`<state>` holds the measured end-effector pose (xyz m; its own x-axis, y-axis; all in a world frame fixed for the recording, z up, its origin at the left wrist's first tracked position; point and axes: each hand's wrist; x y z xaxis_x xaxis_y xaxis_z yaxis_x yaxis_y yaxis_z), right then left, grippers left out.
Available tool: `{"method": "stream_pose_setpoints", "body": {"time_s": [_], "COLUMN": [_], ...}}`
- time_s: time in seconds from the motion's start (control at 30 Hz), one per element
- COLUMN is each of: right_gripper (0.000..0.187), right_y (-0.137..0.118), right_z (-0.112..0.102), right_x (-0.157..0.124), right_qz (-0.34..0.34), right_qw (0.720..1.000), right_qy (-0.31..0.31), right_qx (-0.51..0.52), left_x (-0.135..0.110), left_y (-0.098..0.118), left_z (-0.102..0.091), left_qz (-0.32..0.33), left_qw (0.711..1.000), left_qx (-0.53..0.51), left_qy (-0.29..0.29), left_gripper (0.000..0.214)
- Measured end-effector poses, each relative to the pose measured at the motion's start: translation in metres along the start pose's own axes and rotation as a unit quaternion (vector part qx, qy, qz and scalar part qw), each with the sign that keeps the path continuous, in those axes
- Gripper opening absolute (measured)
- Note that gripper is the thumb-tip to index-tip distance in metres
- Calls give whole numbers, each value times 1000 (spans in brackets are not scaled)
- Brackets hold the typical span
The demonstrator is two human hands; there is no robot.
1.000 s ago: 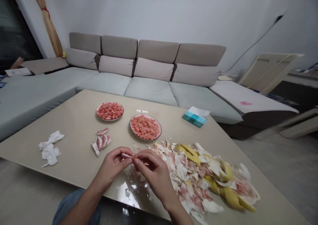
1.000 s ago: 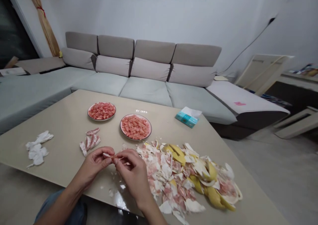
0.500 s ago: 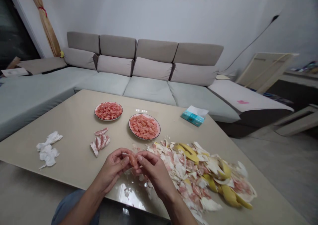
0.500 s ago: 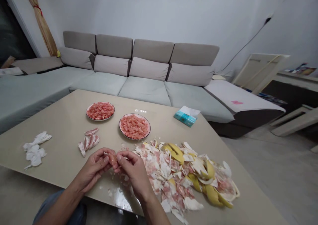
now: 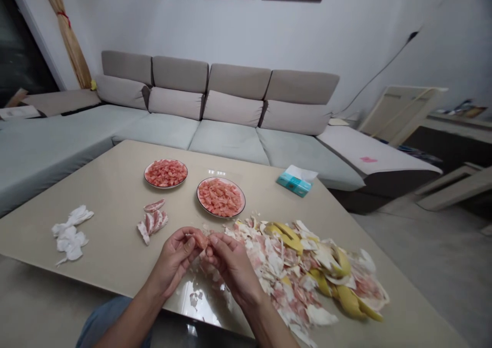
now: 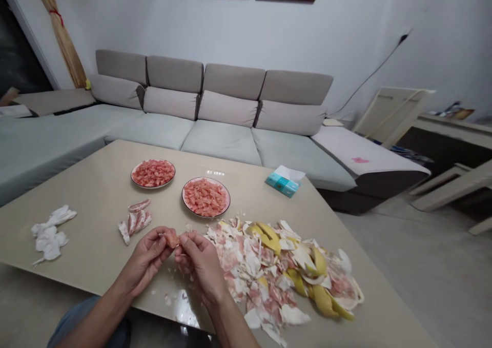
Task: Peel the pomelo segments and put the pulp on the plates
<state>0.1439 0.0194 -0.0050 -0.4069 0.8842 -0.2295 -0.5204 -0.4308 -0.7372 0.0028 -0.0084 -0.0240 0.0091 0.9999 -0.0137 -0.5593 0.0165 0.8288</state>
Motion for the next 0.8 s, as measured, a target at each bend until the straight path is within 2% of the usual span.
{"method": "stream_pose_setpoints", "body": {"time_s": [0.1,0.2,0.3,0.43,0.53,0.63,0.8], "right_gripper": [30,28,29,45,42,32,22], "right_y": [-1,-13,-39,-77,-92,-93,-81], "right_z": [1,-1,-7,-15,-22,-30,-42], "right_x": [7,27,55,87,101,114,130], "right_qz": [-21,-68,-94,-114,-116,-130,-170], "right_qw": [1000,997,995,990,985,977,965], "right_qy": [6,3,-3,-19,-35,-26,31], "right_qx": [-6,-20,-39,-79,-126,-167,-196], "left_x": [6,28,67,126,155,169,172], "left_y": [0,4,11,20,21,17,5], "left_z": [0,4,12,19,18,14,11], "left_qz": [23,38,49,65,72,77,67], "left_qw": [1000,999,996,991,987,984,984], "left_qx": [13,36,67,100,128,152,161], "left_qy": [3,-4,-22,-55,-65,-56,-27], "left_gripper": [12,15,21,27,32,32,28]}}
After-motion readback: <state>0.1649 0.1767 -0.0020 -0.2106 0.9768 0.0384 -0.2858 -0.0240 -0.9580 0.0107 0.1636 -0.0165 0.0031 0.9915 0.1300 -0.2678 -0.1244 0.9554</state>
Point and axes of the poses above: each hand's wrist, its own x-axis towards the middle knuckle, its own z-axis out of the palm, y = z × x, and after that the axes turned 9 degrees about x, right-handed
